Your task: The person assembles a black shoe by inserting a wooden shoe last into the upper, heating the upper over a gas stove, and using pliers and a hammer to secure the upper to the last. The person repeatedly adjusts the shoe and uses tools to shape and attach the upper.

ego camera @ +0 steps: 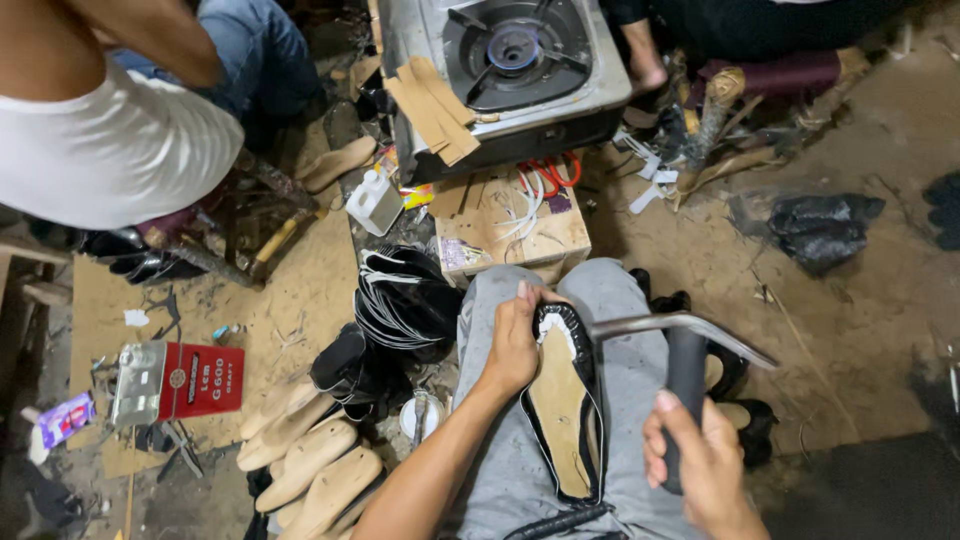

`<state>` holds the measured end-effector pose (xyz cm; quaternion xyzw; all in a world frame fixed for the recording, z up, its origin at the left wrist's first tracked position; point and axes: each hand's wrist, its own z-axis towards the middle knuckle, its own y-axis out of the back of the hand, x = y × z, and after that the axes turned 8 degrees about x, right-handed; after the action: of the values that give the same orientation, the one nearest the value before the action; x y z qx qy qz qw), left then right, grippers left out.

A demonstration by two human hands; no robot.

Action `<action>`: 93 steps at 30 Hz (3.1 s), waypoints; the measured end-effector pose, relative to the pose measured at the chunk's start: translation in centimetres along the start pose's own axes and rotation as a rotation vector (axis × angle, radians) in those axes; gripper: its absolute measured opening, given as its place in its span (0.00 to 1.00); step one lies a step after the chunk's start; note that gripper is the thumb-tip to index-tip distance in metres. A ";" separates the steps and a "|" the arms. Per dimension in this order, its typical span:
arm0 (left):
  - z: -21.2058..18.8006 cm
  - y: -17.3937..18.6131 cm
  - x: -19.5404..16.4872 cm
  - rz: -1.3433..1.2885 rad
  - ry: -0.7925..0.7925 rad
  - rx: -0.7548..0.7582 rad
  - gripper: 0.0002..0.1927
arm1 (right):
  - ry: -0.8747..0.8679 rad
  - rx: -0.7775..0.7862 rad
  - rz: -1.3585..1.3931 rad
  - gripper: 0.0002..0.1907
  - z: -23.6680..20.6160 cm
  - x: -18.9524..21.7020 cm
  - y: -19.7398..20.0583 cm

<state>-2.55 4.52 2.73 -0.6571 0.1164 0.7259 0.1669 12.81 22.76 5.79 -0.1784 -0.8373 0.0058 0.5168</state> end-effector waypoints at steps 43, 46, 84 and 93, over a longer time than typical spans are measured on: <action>0.0 0.1 1.1 0.171 -0.056 -0.032 0.33 | 0.109 0.069 0.063 0.13 1.8 3.5 -0.8; 0.1 0.2 1.9 0.216 -0.037 -0.049 0.32 | 0.047 0.175 -0.128 0.13 2.1 4.7 -0.7; -0.8 -1.4 0.9 -0.503 0.197 -0.006 0.34 | 0.590 0.021 -0.791 0.11 -0.2 3.3 -2.1; -6.2 -1.2 -11.7 0.006 0.041 -0.042 0.15 | 0.455 -0.108 -0.503 0.12 -1.6 5.0 1.7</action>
<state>4.58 2.16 13.71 -0.6748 0.1066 0.7150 0.1487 12.63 25.63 10.53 0.0098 -0.7174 -0.2061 0.6654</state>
